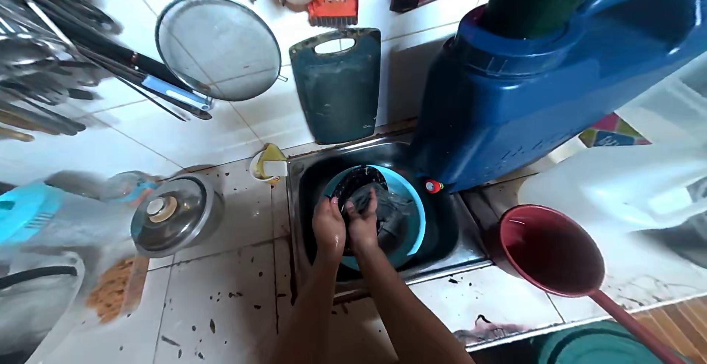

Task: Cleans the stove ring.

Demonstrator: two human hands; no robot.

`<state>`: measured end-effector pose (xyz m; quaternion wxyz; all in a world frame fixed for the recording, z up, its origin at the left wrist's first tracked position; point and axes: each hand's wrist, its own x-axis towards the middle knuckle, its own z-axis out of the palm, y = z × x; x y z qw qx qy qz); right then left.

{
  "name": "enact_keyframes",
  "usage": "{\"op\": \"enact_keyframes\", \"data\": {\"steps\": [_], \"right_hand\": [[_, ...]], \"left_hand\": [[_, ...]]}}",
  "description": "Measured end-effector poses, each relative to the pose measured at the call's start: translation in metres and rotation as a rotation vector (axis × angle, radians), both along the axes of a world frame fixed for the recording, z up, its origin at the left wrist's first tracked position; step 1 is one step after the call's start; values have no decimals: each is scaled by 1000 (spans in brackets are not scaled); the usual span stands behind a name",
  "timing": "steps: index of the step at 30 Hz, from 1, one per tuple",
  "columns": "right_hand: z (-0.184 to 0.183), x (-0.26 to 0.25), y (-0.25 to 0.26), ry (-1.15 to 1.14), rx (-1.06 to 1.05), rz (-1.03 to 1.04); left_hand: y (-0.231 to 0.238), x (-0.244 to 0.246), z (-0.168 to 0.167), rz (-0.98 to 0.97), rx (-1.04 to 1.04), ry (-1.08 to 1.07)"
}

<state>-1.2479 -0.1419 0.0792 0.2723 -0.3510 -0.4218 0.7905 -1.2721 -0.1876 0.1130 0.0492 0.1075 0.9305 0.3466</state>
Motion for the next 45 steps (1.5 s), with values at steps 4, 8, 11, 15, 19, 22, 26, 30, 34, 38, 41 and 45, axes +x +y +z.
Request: {"op": "enact_keyframes", "data": {"steps": [4, 8, 11, 15, 19, 22, 26, 30, 34, 38, 41, 45], "right_hand": [[4, 2, -1, -64, 142, 157], [11, -6, 18, -14, -63, 4], [8, -20, 52, 64, -480, -228], [-1, -20, 50, 90, -463, -298], [-7, -9, 15, 49, -140, -84], [-6, -13, 8, 43, -156, -45], [0, -26, 43, 72, -574, -268], [-11, -22, 44, 39, -605, -319], [-14, -6, 12, -83, -215, -38], [-10, -9, 15, -58, -213, -8], [-6, -17, 47, -13, -513, -174], [-5, -21, 40, -10, -461, -236]], "left_hand": [[-5, -9, -2, 40, 35, -25], [-12, 0, -6, -33, 51, 65], [-31, 15, -32, -107, 132, 226], [-48, 20, -39, -86, 100, -33], [-35, -10, -16, -137, 1, -115], [-17, -23, 6, -187, -111, -218], [-24, 9, -19, -122, 60, 42], [-28, 19, -37, -31, 157, 33], [-20, -20, -2, -190, -127, -164], [-6, -25, 19, -256, -286, -272], [-19, 2, -9, -195, -63, 35], [-15, 9, -29, -122, 62, 149]]}}
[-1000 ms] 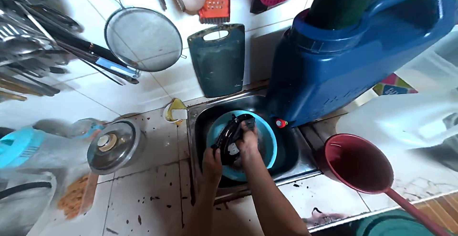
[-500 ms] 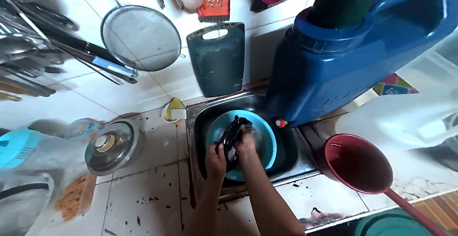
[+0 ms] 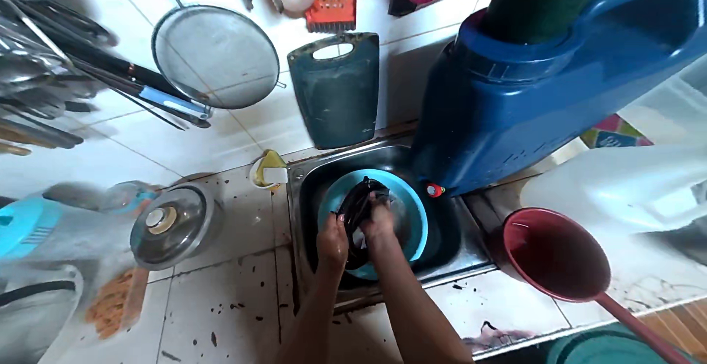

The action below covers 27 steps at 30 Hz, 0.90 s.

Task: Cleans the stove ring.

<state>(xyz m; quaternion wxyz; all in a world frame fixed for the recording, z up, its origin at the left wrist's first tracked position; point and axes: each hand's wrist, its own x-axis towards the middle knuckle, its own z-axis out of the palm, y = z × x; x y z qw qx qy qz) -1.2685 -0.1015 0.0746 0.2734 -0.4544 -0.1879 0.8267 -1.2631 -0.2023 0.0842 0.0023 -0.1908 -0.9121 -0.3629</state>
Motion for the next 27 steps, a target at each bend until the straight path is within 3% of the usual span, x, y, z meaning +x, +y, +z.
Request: {"op": "enact_keyframes", "data": {"steps": [2, 5, 8, 11, 13, 16, 20, 23, 27], "right_hand": [[3, 7, -21, 20, 239, 123], [9, 15, -33, 32, 370, 246], [14, 8, -12, 18, 248, 151], [13, -2, 20, 45, -51, -43], [9, -1, 21, 22, -87, -90], [7, 8, 4, 2, 130, 21], [1, 17, -28, -20, 381, 293], [4, 9, -13, 11, 191, 197], [6, 1, 28, 64, -269, -58]], "left_hand": [[9, -10, 22, 47, -97, -154], [14, -15, 35, 85, -157, -188], [10, -5, 24, 64, -58, -85], [-2, 10, 0, 23, 79, 48], [-10, 13, 2, 12, 25, -142], [-10, -8, 13, 30, -37, -221], [7, -38, 46, -109, -309, -416], [8, -27, 45, -102, -292, -319], [-9, 13, 9, -1, -2, -52]]}}
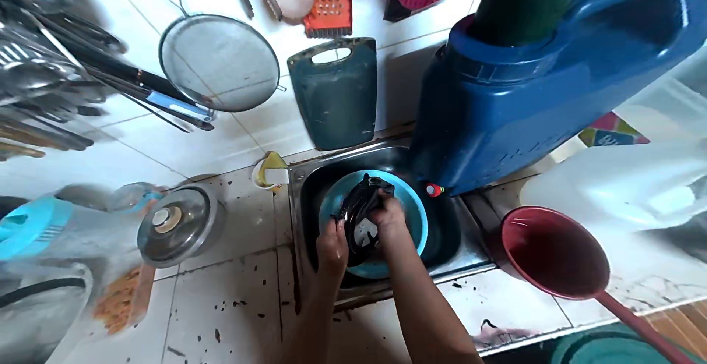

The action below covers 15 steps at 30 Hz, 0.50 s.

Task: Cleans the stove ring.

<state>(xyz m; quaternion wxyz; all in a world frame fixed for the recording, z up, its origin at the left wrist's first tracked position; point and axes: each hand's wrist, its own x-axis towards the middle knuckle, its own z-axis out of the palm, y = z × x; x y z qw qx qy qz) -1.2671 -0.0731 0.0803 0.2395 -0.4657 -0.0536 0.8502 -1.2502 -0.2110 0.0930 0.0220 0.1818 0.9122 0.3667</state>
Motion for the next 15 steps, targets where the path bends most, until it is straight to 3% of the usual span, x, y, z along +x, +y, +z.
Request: {"op": "enact_keyframes", "data": {"steps": [5, 9, 11, 15], "right_hand": [[-4, 8, -20, -36, 256, 22], [-1, 12, -54, -65, 483, 212], [-1, 8, -48, -32, 406, 187], [-1, 0, -12, 39, 31, -15]], "left_hand": [[-5, -22, -1, 12, 13, -154], [10, -45, 31, -150, -325, -323], [11, -39, 29, -126, -275, -270], [-6, -1, 0, -15, -4, -14]]}}
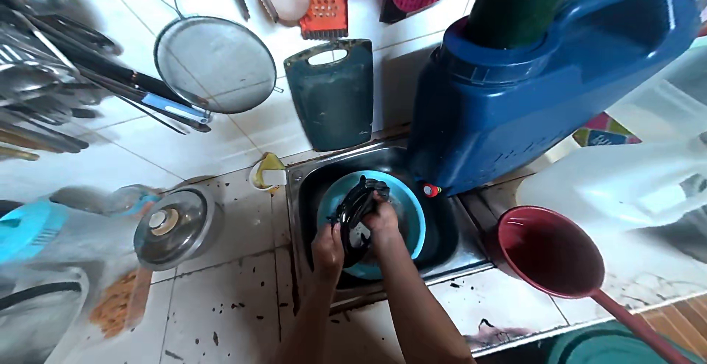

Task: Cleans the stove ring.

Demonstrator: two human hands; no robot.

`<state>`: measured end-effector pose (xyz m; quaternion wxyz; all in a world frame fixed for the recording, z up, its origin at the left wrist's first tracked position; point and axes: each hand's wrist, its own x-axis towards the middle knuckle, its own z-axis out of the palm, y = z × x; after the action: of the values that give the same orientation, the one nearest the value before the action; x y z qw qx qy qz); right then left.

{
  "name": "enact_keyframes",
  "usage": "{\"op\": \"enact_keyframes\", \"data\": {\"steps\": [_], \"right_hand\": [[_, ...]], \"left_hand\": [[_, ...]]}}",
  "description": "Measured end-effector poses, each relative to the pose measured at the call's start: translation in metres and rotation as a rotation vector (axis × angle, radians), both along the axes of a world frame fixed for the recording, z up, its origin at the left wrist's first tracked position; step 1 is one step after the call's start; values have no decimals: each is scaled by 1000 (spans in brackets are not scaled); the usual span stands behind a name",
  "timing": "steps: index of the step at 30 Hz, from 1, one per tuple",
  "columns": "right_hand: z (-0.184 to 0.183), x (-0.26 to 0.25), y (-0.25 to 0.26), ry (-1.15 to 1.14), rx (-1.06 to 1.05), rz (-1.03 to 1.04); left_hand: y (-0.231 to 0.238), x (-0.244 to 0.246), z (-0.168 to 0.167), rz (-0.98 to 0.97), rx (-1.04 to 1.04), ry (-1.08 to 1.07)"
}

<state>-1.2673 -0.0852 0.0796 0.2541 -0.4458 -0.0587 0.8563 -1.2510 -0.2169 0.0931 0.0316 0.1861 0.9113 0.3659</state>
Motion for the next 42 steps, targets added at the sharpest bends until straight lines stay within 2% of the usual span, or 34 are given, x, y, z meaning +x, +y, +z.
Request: {"op": "enact_keyframes", "data": {"steps": [2, 5, 7, 9, 11, 13, 16, 18, 22, 25, 26, 28, 32, 34, 37, 40, 42], "right_hand": [[-3, 0, -1, -18, 19, -47], [3, 5, -14, -43, 193, -6], [6, 8, -29, -69, 289, 71], [5, 9, -44, -89, 389, 167], [6, 7, -46, -86, 415, 203], [6, 6, -34, -65, 312, 165], [-2, 1, 1, 11, 25, 18], [-7, -1, 8, 18, -15, -41], [0, 2, -8, -62, 277, 25], [2, 8, -35, -107, 538, 214], [3, 7, -40, -94, 575, 249], [6, 4, -36, -63, 505, 239], [7, -6, 2, 0, 75, 63], [0, -9, 5, -14, 18, 15], [1, -5, -9, -42, 192, 54], [3, 4, -40, -96, 447, 236], [2, 5, -52, -93, 538, 310]], "left_hand": [[-3, 8, -2, 37, 8, -76], [-5, -16, -8, 69, 42, -26], [-4, -35, 6, -3, -114, -63], [9, -45, 30, -92, -330, -201], [19, -47, 45, -131, -402, -290], [15, -34, 36, -103, -310, -195], [0, -7, 2, -24, -37, 84], [-5, 2, -8, -11, 28, 40], [-7, -25, -14, -11, 68, 24], [12, -45, 32, -122, -241, -256], [18, -48, 40, -140, -284, -288], [19, -42, 36, -119, -232, -217], [1, -10, -1, -15, 36, 93], [-3, -1, -8, 15, 80, 47], [-7, -21, -4, 32, 105, -125], [0, -46, 21, -62, -145, -290], [11, -51, 36, -102, -264, -333]]}}
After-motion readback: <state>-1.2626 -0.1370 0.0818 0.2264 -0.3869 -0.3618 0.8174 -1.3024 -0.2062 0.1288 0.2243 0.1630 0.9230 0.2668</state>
